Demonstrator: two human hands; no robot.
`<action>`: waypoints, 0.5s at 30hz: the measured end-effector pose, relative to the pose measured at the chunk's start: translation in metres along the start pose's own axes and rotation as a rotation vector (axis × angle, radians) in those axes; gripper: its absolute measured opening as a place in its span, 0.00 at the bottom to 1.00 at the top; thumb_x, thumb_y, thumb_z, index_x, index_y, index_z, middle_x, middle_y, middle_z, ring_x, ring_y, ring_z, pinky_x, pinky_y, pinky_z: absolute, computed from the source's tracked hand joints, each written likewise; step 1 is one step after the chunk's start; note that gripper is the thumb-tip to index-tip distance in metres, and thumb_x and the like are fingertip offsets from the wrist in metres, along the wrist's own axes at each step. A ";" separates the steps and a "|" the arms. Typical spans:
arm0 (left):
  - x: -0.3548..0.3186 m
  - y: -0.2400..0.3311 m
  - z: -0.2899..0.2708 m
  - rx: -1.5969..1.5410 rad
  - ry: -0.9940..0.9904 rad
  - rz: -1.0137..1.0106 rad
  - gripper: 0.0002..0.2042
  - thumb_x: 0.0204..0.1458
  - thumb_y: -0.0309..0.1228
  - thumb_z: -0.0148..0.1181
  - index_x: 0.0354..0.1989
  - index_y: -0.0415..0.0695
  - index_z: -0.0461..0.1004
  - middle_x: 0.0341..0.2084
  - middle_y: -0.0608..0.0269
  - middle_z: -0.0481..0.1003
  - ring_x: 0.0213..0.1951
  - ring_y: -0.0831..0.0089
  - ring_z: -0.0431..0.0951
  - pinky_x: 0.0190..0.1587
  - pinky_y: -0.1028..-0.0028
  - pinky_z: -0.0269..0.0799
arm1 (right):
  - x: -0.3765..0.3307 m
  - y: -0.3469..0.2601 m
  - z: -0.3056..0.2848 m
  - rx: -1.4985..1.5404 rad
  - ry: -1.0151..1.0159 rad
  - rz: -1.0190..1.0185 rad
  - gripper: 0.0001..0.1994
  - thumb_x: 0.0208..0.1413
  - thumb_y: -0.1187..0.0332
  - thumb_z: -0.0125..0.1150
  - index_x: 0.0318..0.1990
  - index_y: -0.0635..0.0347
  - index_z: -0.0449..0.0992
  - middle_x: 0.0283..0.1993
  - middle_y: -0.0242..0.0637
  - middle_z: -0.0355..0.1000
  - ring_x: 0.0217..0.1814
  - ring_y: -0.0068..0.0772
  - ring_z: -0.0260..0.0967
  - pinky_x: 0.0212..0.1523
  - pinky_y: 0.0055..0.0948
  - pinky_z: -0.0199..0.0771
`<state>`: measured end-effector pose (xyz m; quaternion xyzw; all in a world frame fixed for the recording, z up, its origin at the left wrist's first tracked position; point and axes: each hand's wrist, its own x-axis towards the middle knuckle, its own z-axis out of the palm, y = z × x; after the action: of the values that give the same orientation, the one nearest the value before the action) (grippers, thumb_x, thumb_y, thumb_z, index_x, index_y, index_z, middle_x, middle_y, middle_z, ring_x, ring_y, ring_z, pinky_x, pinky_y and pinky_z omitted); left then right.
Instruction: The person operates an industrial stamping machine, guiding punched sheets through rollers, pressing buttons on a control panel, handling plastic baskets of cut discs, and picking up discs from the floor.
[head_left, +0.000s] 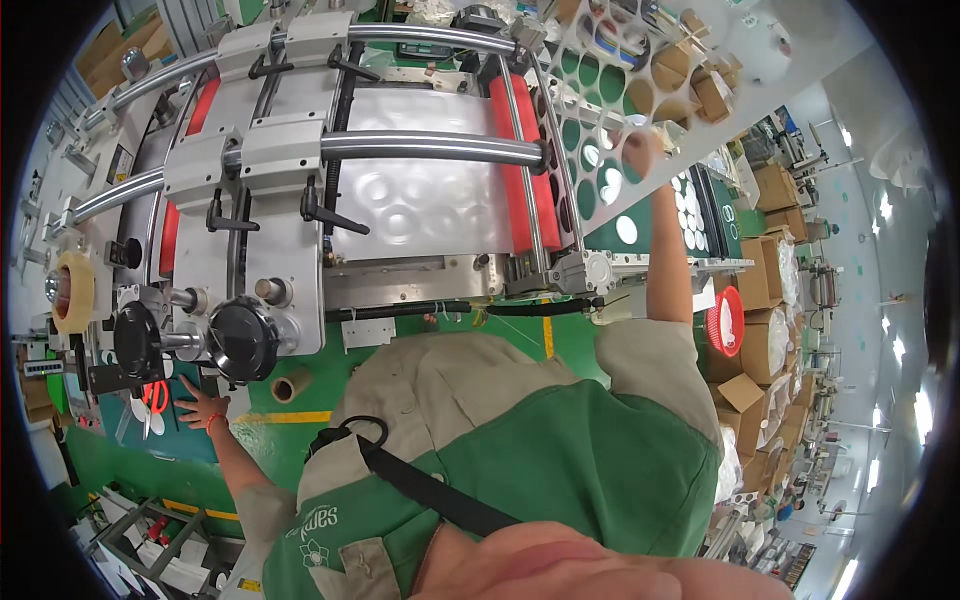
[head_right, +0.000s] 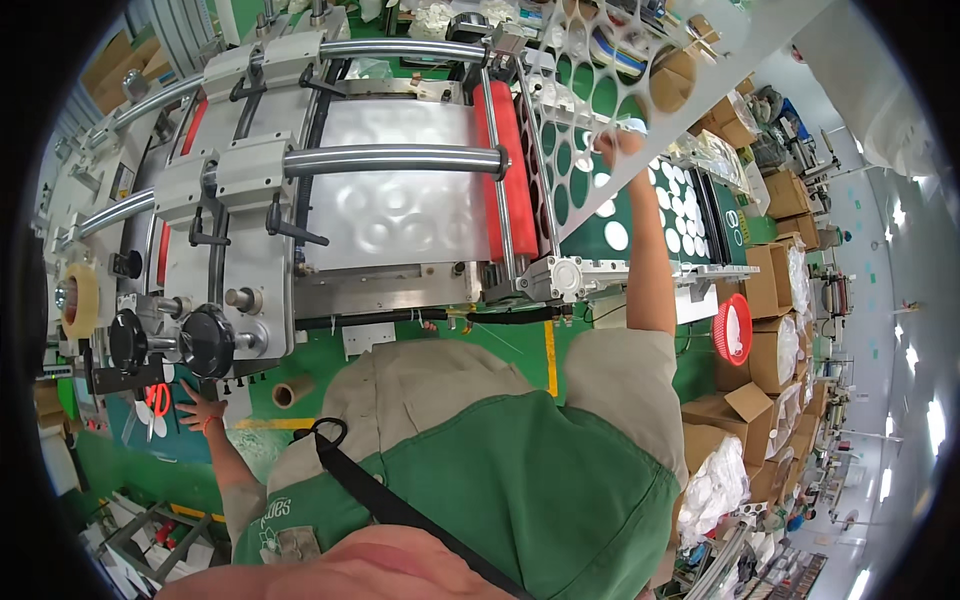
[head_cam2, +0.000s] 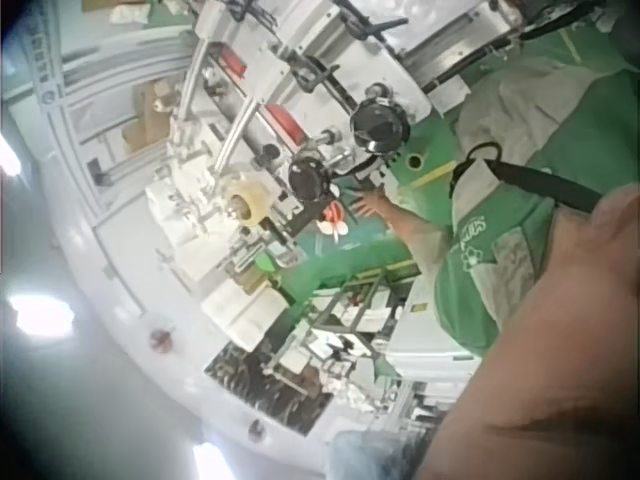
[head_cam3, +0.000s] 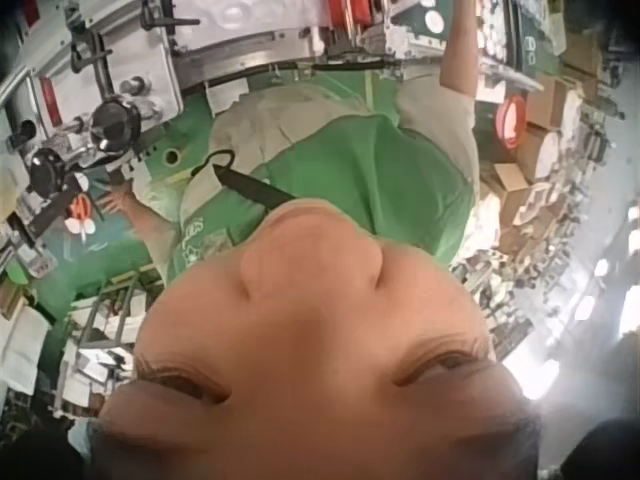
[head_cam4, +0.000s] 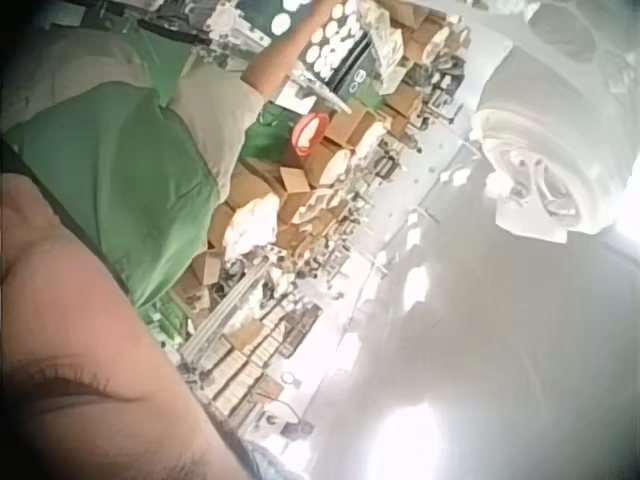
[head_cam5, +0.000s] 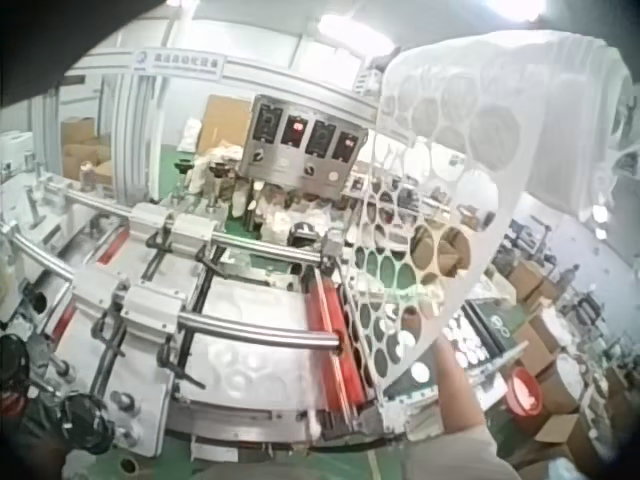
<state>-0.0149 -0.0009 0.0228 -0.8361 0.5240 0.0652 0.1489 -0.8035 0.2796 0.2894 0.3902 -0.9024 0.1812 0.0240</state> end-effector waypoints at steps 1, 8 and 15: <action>-0.001 0.001 0.007 0.013 0.122 0.021 0.54 0.35 0.38 0.65 0.57 0.78 0.21 0.61 0.47 0.31 0.59 0.38 0.38 0.56 0.46 0.43 | -0.008 0.016 0.010 -0.022 -0.014 -0.102 0.12 0.40 0.62 0.61 0.32 0.59 0.76 0.20 0.40 0.70 0.22 0.29 0.66 0.26 0.27 0.65; 0.015 -0.011 0.039 0.161 0.502 0.095 0.43 0.45 0.43 0.55 0.60 0.74 0.26 0.59 0.44 0.43 0.55 0.35 0.51 0.50 0.45 0.53 | -0.052 -0.009 -0.017 0.003 0.016 0.042 0.15 0.41 0.59 0.61 0.37 0.53 0.75 0.27 0.38 0.71 0.29 0.36 0.68 0.32 0.29 0.67; 0.016 -0.015 0.039 0.177 0.549 0.099 0.47 0.40 0.25 0.54 0.60 0.72 0.27 0.59 0.44 0.46 0.53 0.36 0.55 0.50 0.47 0.55 | -0.062 -0.106 -0.074 0.312 0.570 -0.241 0.17 0.43 0.73 0.59 0.44 0.60 0.70 0.27 0.32 0.68 0.25 0.21 0.63 0.31 0.19 0.63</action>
<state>0.0073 0.0036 -0.0154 -0.7796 0.5884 -0.2024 0.0705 -0.6916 0.2814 0.3797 0.4269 -0.7681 0.4147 0.2361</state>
